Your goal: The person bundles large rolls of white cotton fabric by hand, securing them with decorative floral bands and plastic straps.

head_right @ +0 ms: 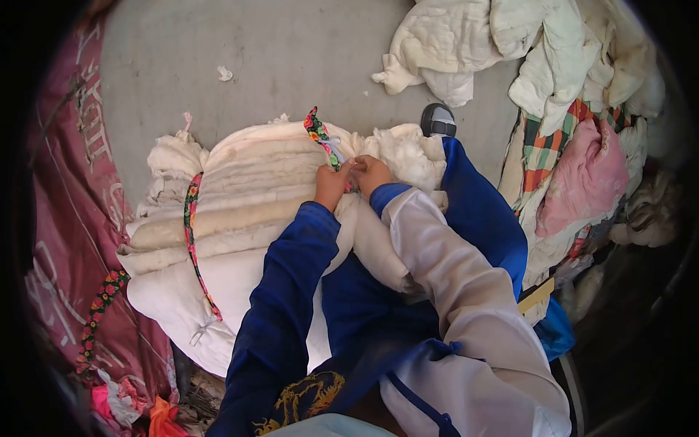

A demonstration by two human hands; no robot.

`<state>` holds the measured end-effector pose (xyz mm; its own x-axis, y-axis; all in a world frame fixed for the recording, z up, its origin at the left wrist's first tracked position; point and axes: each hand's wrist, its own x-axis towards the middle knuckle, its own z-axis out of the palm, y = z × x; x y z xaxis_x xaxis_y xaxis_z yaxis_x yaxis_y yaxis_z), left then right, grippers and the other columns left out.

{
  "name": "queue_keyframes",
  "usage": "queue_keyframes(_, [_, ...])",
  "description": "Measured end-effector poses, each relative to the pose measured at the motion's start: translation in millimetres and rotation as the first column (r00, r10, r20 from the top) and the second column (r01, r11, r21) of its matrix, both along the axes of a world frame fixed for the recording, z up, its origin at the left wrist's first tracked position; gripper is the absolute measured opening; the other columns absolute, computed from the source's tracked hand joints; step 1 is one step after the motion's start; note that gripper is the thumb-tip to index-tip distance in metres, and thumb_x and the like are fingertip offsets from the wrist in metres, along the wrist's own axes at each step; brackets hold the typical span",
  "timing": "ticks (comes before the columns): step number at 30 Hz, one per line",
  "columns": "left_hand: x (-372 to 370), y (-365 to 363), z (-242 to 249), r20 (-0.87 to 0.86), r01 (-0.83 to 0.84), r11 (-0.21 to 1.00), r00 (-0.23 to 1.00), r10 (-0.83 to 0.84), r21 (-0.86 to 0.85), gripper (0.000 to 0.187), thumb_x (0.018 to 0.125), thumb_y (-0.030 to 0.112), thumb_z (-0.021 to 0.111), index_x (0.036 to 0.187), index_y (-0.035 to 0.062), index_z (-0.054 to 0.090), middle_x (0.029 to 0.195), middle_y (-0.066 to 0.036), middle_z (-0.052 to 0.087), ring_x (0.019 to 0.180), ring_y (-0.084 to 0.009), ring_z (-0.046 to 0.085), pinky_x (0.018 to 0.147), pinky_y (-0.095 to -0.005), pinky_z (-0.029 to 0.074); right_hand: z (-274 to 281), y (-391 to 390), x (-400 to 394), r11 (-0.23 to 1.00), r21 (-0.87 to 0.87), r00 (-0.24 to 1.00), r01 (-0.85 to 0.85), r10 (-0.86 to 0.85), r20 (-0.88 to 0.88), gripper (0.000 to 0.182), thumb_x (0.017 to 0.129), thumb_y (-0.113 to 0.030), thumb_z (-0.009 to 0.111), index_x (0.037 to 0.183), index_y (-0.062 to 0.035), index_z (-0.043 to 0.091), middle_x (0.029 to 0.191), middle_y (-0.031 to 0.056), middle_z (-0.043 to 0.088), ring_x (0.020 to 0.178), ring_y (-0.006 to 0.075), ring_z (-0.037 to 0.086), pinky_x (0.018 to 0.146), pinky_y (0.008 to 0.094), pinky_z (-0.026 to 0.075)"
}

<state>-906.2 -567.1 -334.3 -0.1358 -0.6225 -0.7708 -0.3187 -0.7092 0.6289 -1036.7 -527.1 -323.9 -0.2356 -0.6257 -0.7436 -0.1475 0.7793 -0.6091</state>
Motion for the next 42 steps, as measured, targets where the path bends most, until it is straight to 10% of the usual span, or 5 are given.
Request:
queue_keyframes(9, [-6.2,-3.2,11.9,0.044,-0.111,0.994,0.993,0.111,-0.003,0.039,0.090,0.030,0.066,0.070,-0.0039,0.063,0.053,-0.006,0.055,0.040,-0.0131,0.052,0.036,-0.0285,0.040,-1.9,-5.5,-3.8,0.960,0.038,0.960,-0.279,0.280,-0.032,0.037,0.084,-0.010,0.062,0.116,0.0058,0.059,0.092,0.0165,0.070,0.076,0.0216,0.068,0.070,0.0306,0.052])
queue_keyframes(24, [-51.6,19.0,79.0,-0.199,-0.577,0.700,0.694,0.692,0.422,0.055,0.100,0.046,0.040,0.057,0.0120,0.040,0.051,0.000,0.037,0.047,-0.0151,0.037,0.051,-0.0284,0.033,2.5,-18.2,-35.7,0.517,0.614,0.344,0.597,-0.856,0.386,0.024,0.094,-0.025,0.054,0.079,-0.0062,0.049,0.071,0.0122,0.061,0.055,0.0200,0.057,0.050,0.0313,0.048])
queue_keyframes(30, [-133.0,43.9,135.2,0.181,-0.236,0.945,0.963,0.197,0.228,0.042,0.097,0.044,0.049,0.074,0.0096,0.050,0.060,0.003,0.044,0.051,-0.0087,0.039,0.050,-0.0265,0.029,-27.1,45.7,-55.3,0.933,-0.251,0.960,-0.259,0.219,-0.177,0.014,0.084,-0.016,0.058,0.079,-0.0038,0.063,0.061,0.0112,0.058,0.049,0.0266,0.055,0.051,0.0390,0.045])
queue_keyframes(35, [-149.2,74.1,150.3,0.197,-0.355,0.931,0.922,0.333,0.085,0.033,0.096,0.039,0.054,0.095,0.0074,0.063,0.063,0.008,0.044,0.053,-0.0039,0.037,0.048,-0.0219,0.026,47.3,21.1,-91.8,0.904,0.398,0.927,0.154,-0.272,0.258,0.026,0.076,-0.017,0.064,0.096,-0.0011,0.067,0.085,0.0194,0.067,0.081,0.0333,0.065,0.071,0.0384,0.052])
queue_keyframes(42, [-138.1,67.7,204.5,0.254,-0.265,0.937,0.945,0.206,0.226,0.047,0.095,0.043,0.054,0.072,0.0026,0.057,0.059,0.000,0.050,0.057,-0.0108,0.045,0.054,-0.0302,0.037,72.9,-24.3,-94.6,0.708,0.400,0.777,-0.582,0.629,0.019,0.042,0.062,-0.020,0.080,0.095,-0.0001,0.062,0.086,0.0212,0.068,0.087,0.0346,0.067,0.077,0.0409,0.053])
